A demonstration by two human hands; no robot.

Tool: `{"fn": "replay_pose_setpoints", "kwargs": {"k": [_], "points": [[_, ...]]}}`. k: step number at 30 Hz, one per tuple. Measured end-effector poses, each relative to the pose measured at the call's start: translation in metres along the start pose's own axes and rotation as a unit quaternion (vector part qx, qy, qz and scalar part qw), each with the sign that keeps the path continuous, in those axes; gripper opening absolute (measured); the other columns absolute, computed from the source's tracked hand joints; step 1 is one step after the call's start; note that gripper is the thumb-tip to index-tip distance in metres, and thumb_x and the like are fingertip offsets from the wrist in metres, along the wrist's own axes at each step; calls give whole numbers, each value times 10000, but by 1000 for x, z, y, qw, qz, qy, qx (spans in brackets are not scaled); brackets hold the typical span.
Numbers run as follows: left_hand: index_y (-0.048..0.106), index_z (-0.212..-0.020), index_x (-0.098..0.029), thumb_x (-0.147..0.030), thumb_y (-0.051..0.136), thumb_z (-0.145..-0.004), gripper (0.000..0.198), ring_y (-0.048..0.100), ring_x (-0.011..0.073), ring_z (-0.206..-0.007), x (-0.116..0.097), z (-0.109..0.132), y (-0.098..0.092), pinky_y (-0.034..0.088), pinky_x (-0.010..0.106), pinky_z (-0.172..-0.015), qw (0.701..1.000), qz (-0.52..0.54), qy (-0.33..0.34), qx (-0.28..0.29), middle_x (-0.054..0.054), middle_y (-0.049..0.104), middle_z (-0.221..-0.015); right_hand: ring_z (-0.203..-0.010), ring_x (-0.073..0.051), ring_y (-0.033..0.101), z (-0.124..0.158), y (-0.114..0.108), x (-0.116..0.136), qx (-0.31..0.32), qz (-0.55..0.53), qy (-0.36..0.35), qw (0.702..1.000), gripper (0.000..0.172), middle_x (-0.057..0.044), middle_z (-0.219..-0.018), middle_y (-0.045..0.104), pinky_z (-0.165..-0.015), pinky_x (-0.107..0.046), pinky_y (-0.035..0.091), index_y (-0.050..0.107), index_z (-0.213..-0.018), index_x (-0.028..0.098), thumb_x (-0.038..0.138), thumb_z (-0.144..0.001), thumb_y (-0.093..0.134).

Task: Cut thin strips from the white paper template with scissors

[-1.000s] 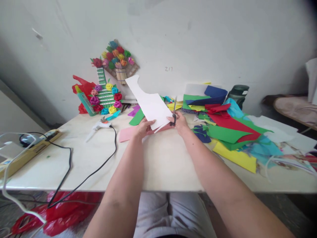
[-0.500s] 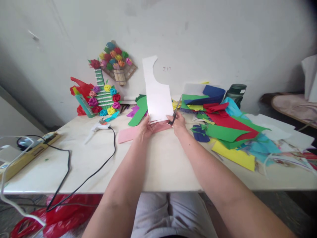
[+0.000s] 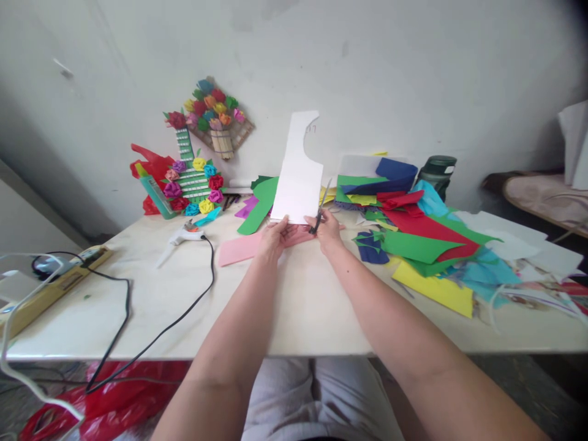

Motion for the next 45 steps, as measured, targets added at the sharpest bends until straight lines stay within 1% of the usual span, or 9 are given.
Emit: {"fn": "replay_pose_setpoints", "kwargs": {"k": [7,13,17,21,26,29,33,38,45], "points": [[619,-725,-89,-198,700,-713,136,621,117,-536,-10,-2,-7,530,222,-579,999,-33,27,8,60,648,-617,-403,-79,486,-1,-2,3,0,5,5,1000,449,72,-537,542,-375,-195,371,511,-787,185,357,-459,766],[598,-709,-99,-289,748,-660,247,599,110,-499,-15,1,-7,526,233,-557,998,-39,38,-28,39,637,-596,-387,-90,511,1,2,0,21,14,-3,1000,475,77,-500,542,-358,-183,354,491,-800,181,363,-467,779],[578,-665,-103,-290,759,-645,261,585,107,-473,-20,-1,-14,517,233,-545,997,-40,50,-47,26,613,-557,-397,-103,548,2,7,-2,61,41,0,997,457,63,-511,572,-337,-168,331,493,-831,183,383,-525,768],[588,-703,-105,-292,746,-662,248,623,131,-524,-28,-7,-29,530,257,-605,994,-30,78,-76,33,628,-584,-371,-101,546,1,7,-4,103,97,22,990,394,50,-493,580,-288,-150,259,518,-874,184,419,-627,715],[593,-748,-113,-297,738,-668,249,656,151,-598,-38,-11,-47,527,252,-635,988,-11,107,-107,37,643,-607,-342,-80,514,6,10,1,234,195,28,952,293,22,-471,574,-290,-155,271,520,-740,165,445,-755,602],[593,-743,-118,-300,731,-675,238,662,157,-618,-41,-10,-51,517,237,-615,987,-7,115,-116,30,640,-596,-347,-82,514,10,9,5,294,254,37,921,280,19,-476,588,-300,-153,280,520,-804,164,431,-770,595],[593,-749,-125,-310,720,-687,233,659,153,-622,-44,-8,-52,510,240,-634,985,-7,115,-127,20,639,-596,-333,-79,503,16,8,7,364,311,53,876,303,12,-468,584,-289,-152,246,503,-761,154,440,-760,605],[596,-751,-123,-304,711,-699,220,630,125,-564,-44,-8,-51,508,244,-640,987,-12,111,-116,15,634,-602,-348,-73,501,16,3,7,407,309,72,857,350,-10,-535,618,-328,-170,343,519,-742,142,470,-725,640],[608,-750,-138,-307,746,-659,236,640,140,-592,-36,-14,-49,523,284,-689,992,-14,90,-83,32,668,-657,-364,-58,485,18,3,1,417,351,103,832,331,10,-536,593,-350,-163,346,522,-753,147,452,-729,649]]}}
Point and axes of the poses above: each hand's wrist, its own z-axis away from the middle knuckle, its own y-axis out of the palm, x = y × z, the point moved 7 cm from there along -z, towards the middle knuckle
